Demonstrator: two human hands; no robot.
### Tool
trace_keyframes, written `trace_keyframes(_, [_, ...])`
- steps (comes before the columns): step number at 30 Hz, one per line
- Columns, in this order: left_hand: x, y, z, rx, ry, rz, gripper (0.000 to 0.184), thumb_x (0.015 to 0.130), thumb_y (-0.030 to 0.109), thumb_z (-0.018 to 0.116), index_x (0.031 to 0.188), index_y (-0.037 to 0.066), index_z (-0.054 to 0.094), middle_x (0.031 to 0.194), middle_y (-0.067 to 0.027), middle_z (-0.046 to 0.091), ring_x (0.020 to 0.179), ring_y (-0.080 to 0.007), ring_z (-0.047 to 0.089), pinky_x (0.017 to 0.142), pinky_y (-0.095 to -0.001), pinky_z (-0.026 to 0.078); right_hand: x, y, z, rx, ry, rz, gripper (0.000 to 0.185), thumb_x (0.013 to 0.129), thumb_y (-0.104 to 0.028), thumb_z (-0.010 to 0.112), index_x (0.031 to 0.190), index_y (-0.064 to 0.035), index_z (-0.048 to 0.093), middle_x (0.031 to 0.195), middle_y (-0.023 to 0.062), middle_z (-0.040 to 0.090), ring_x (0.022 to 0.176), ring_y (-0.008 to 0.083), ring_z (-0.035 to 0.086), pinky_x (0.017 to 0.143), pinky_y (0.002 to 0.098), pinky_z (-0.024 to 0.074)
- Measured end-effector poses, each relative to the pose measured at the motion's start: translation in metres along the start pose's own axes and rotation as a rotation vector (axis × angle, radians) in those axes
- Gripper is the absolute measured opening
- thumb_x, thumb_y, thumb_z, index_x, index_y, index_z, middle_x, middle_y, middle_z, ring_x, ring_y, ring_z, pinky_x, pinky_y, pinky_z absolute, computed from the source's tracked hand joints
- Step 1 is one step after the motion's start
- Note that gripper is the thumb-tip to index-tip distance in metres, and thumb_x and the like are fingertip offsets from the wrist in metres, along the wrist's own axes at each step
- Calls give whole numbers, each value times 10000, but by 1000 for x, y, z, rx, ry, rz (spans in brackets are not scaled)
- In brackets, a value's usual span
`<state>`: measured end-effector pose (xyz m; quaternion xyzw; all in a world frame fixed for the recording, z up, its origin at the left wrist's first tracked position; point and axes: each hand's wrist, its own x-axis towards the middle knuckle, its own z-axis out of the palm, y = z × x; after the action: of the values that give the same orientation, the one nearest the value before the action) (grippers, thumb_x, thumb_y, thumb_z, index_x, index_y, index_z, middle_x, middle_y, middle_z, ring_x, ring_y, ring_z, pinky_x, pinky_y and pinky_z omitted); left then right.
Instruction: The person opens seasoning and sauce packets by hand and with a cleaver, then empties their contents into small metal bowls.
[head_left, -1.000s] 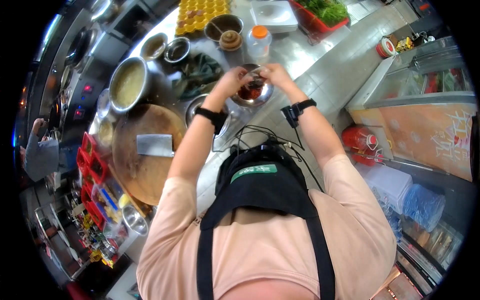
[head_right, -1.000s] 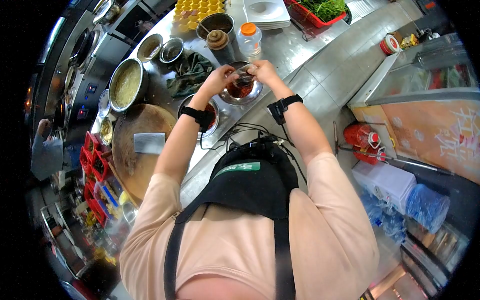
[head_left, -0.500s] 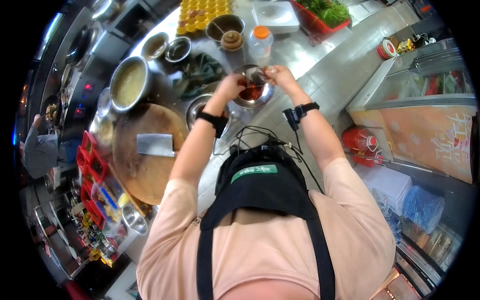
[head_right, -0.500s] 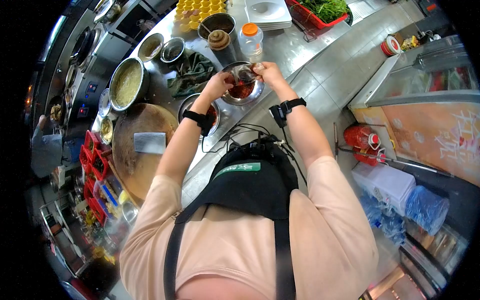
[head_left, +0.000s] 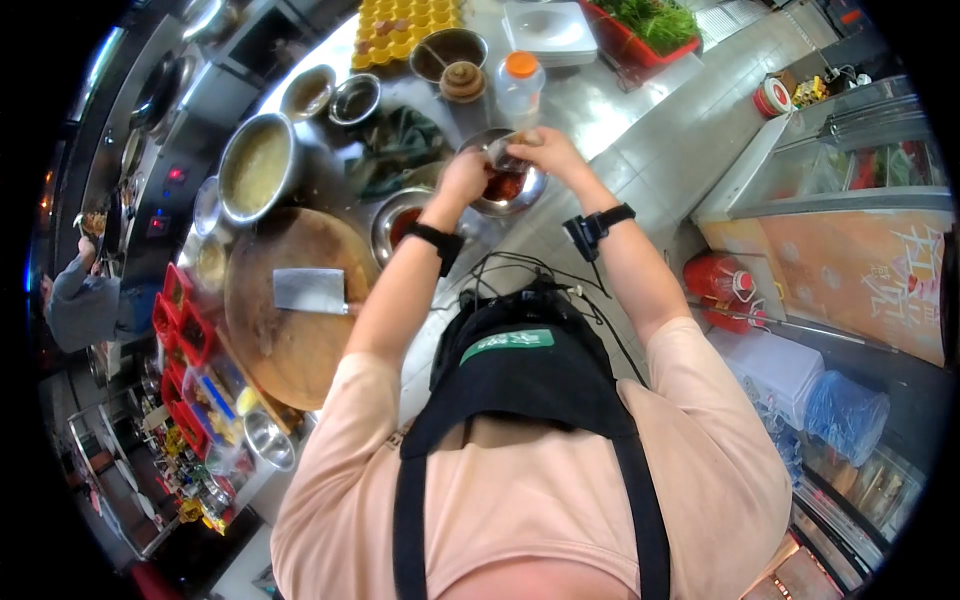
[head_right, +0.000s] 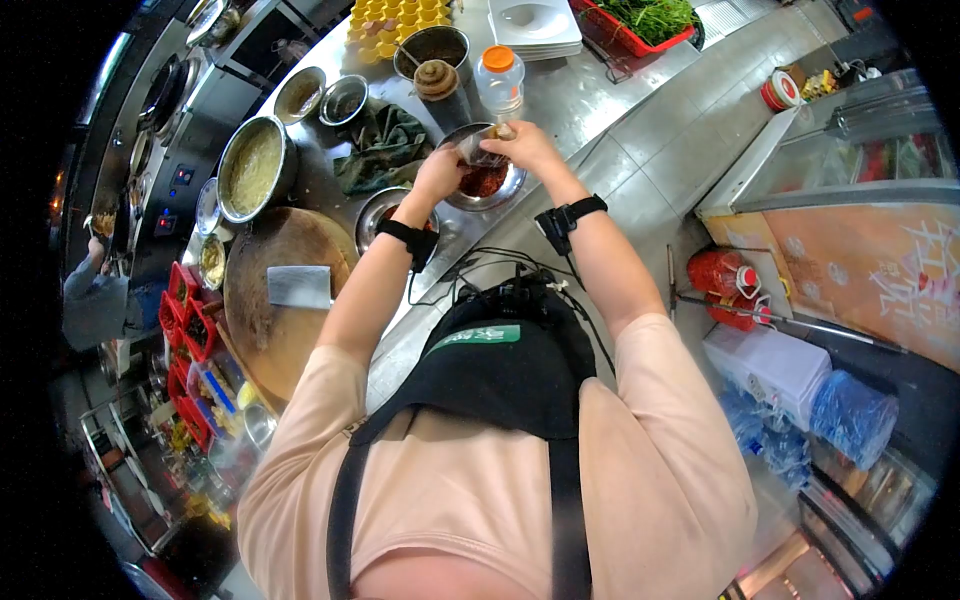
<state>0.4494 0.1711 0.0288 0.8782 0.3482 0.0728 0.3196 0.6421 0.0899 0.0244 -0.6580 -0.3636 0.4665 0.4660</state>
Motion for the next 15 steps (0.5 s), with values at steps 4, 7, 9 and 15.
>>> trace_keyframes(4, [15, -25, 31, 61, 27, -76, 250, 775, 118, 682, 1002, 15, 668, 1037, -199, 637, 989, -395, 605, 852, -450, 491, -5, -24, 4, -405, -26, -186, 421, 705, -236, 845, 1048, -41, 697, 975, 106, 718, 864, 220, 673, 805, 337, 520])
trace_keyframes(7, [16, -19, 32, 89, 7, -53, 283, 770, 131, 699, 1025, 14, 656, 1044, -203, 652, 1007, -397, 607, 854, -449, 494, -9, -30, 10, -566, -7, -256, 458, 662, -211, 858, 1052, -37, 693, 1001, 150, 717, 906, 273, 683, 828, 364, 518])
trace_keyframes(9, [18, -24, 37, 99, -24, -77, 304, 765, 137, 711, 1037, 13, 652, 1048, -207, 659, 1014, -399, 608, 855, -450, 496, -6, -26, 10, -644, 11, -302, 469, 652, -199, 857, 1056, -29, 688, 1005, 170, 713, 922, 294, 684, 827, 371, 518])
trace_keyframes(15, [13, -25, 24, -72, -2, -13, 387, 747, 110, 734, 1106, 8, 632, 1047, -213, 669, 958, -397, 626, 824, -426, 502, 20, 5, 9, -439, 39, -262, 425, 653, -221, 850, 956, 31, 692, 871, 223, 696, 816, 364, 677, 762, 390, 526])
